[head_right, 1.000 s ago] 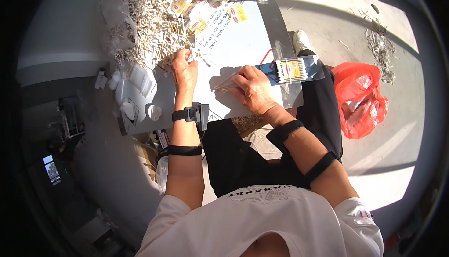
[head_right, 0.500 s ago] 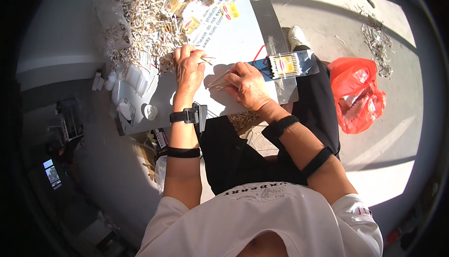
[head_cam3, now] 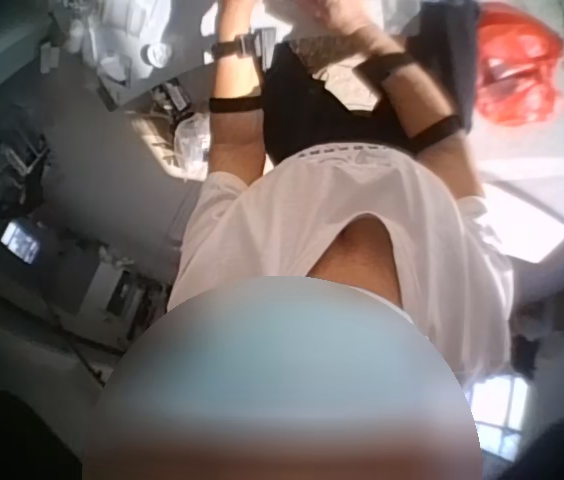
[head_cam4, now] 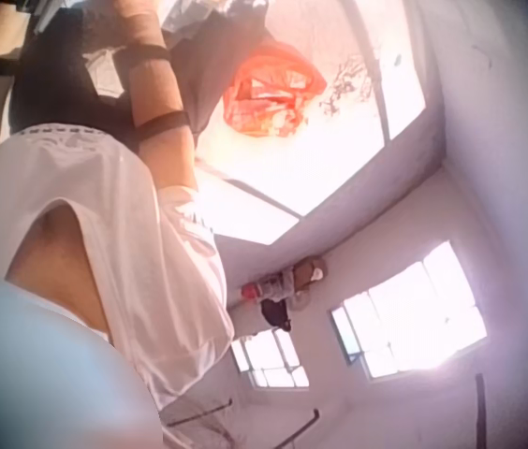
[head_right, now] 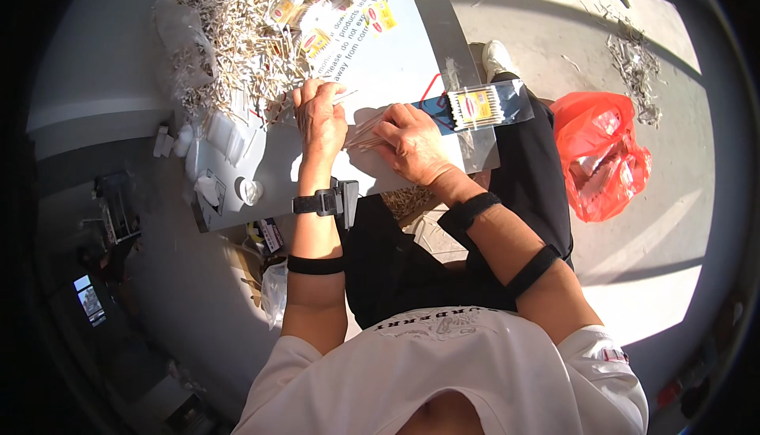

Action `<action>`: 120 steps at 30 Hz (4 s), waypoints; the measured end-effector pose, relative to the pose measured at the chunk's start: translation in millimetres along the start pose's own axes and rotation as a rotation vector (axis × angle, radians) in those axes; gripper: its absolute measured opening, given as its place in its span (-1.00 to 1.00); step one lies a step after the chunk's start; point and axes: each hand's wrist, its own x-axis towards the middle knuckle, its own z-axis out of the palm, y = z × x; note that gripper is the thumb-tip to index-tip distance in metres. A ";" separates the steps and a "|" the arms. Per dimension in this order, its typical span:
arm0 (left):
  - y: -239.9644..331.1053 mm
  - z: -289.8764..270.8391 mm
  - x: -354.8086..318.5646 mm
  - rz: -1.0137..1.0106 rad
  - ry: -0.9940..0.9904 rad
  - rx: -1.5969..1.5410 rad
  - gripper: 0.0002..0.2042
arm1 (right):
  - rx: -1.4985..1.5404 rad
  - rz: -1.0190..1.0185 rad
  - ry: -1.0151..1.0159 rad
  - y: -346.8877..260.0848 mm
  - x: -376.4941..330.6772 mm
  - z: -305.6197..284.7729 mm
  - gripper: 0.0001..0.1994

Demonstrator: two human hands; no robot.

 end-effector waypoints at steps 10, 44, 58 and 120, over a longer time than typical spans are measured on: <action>17.5 4.4 -12.6 -0.016 -0.086 -0.018 -0.89 | -0.011 -0.013 0.017 1.3 -0.2 0.4 -0.70; -27.6 8.1 -7.4 -0.416 -0.211 -0.603 -0.85 | 0.016 -0.014 0.051 -3.6 3.4 2.5 -0.77; 10.1 -10.4 -9.1 -0.294 -0.325 -0.208 -0.75 | 0.039 -0.005 0.072 2.8 0.1 4.8 -0.78; -27.6 -10.1 -8.0 -0.530 -0.103 -0.057 -0.90 | 0.054 0.005 0.064 1.2 0.4 -0.4 -0.80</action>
